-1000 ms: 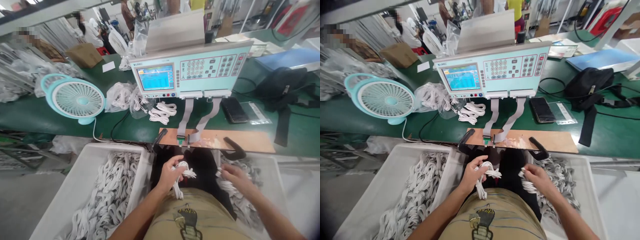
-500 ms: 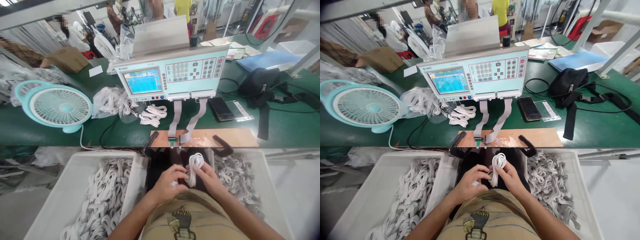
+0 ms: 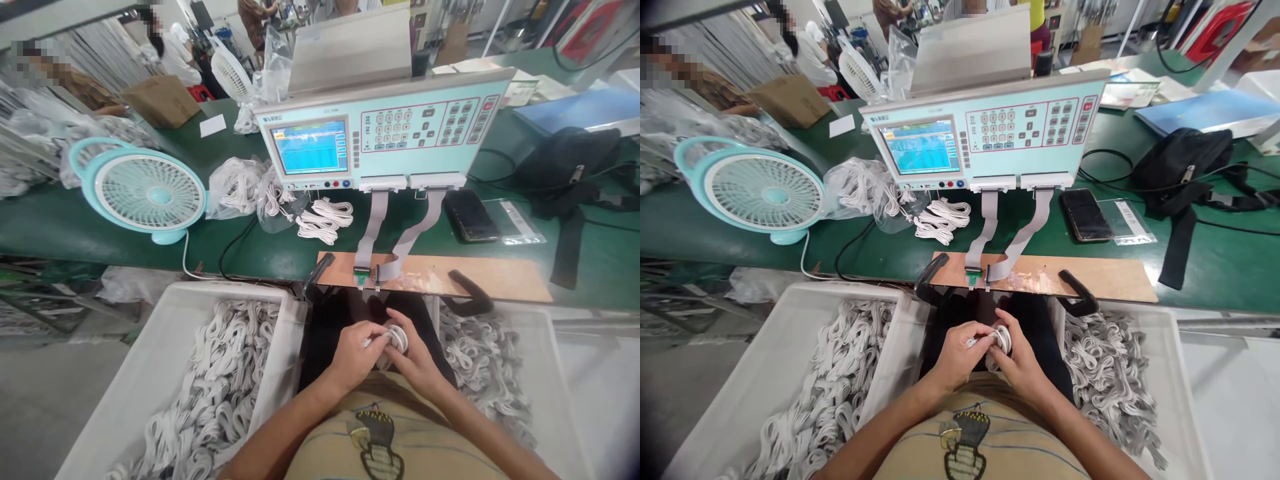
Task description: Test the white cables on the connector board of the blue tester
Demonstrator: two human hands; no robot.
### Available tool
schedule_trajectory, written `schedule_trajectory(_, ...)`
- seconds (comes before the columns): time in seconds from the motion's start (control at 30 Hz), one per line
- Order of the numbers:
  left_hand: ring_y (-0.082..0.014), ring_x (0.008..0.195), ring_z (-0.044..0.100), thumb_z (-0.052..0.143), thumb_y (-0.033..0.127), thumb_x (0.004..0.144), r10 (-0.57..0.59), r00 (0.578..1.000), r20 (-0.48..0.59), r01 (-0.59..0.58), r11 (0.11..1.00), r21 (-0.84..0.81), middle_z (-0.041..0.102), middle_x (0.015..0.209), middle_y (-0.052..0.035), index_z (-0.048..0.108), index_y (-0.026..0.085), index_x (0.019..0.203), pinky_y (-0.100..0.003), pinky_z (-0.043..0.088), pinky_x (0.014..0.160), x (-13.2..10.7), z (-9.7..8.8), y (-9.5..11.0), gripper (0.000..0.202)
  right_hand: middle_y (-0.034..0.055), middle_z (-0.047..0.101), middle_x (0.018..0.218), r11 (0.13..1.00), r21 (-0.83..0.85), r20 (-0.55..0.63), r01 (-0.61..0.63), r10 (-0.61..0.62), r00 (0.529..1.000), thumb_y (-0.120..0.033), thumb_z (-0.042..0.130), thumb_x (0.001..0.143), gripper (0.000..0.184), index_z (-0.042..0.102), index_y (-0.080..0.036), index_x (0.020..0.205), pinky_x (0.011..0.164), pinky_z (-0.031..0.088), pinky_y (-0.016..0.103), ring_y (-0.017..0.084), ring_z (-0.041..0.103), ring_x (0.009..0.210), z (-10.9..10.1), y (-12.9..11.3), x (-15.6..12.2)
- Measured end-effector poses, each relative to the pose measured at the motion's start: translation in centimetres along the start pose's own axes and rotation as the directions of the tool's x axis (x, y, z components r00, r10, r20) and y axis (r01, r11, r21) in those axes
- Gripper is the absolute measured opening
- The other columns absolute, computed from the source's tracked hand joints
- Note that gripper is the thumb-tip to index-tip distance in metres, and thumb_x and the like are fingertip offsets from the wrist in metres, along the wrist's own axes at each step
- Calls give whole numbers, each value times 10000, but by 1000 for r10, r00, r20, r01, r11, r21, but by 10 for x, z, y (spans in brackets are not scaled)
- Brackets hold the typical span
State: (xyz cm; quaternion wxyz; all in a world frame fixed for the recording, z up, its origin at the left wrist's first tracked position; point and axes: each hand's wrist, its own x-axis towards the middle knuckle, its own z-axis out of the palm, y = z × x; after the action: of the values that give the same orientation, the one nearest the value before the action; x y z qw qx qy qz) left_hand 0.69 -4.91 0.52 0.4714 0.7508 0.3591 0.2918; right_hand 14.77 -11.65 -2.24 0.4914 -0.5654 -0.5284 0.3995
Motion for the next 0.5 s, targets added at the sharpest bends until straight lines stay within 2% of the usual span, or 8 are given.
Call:
schedule_trajectory(0.1, -140, 746, 575, 508, 217, 808, -35, 996, -81, 35, 999, -11, 647, 794, -28, 637, 169, 806, -236, 436, 709, 0, -1, -3, 138, 51, 465, 1093, 999, 15, 13, 42, -42, 999, -313, 575, 809, 562, 331, -257, 1313, 831, 419, 320, 217, 505, 951, -2, -5, 1)
schedule_trajectory(0.23, -124, 702, 546, 477, 224, 818, -100, 990, -103, 90, 991, -99, 606, 750, -9, 592, 151, 819, -219, 426, 662, -1, -1, -6, 136, 44, 452, 1011, 990, -71, 51, 120, -117, 992, -306, 555, 829, 391, 452, -255, 1203, 823, 389, 326, 217, 472, 925, -3, -10, 3)
schedule_trajectory(0.37, -110, 658, 518, 506, 253, 807, -76, 996, 41, 81, 984, -161, 591, 705, -3, 596, 133, 802, -207, 408, 632, 1, -7, -4, 151, 17, 438, 894, 997, 19, 43, 78, -79, 996, -299, 595, 808, 214, 489, -237, 984, 690, 393, 283, 179, 458, 777, -1, -10, 4)
schedule_trajectory(0.5, -99, 626, 502, 542, 243, 778, -47, 977, 208, 82, 983, -163, 593, 683, 2, 615, 128, 771, -200, 386, 602, 7, -20, 0, 136, 4, 411, 859, 975, 220, 38, 12, -21, 999, -322, 638, 778, 254, 432, -230, 896, 617, 383, 251, 158, 429, 719, 3, -9, 2)
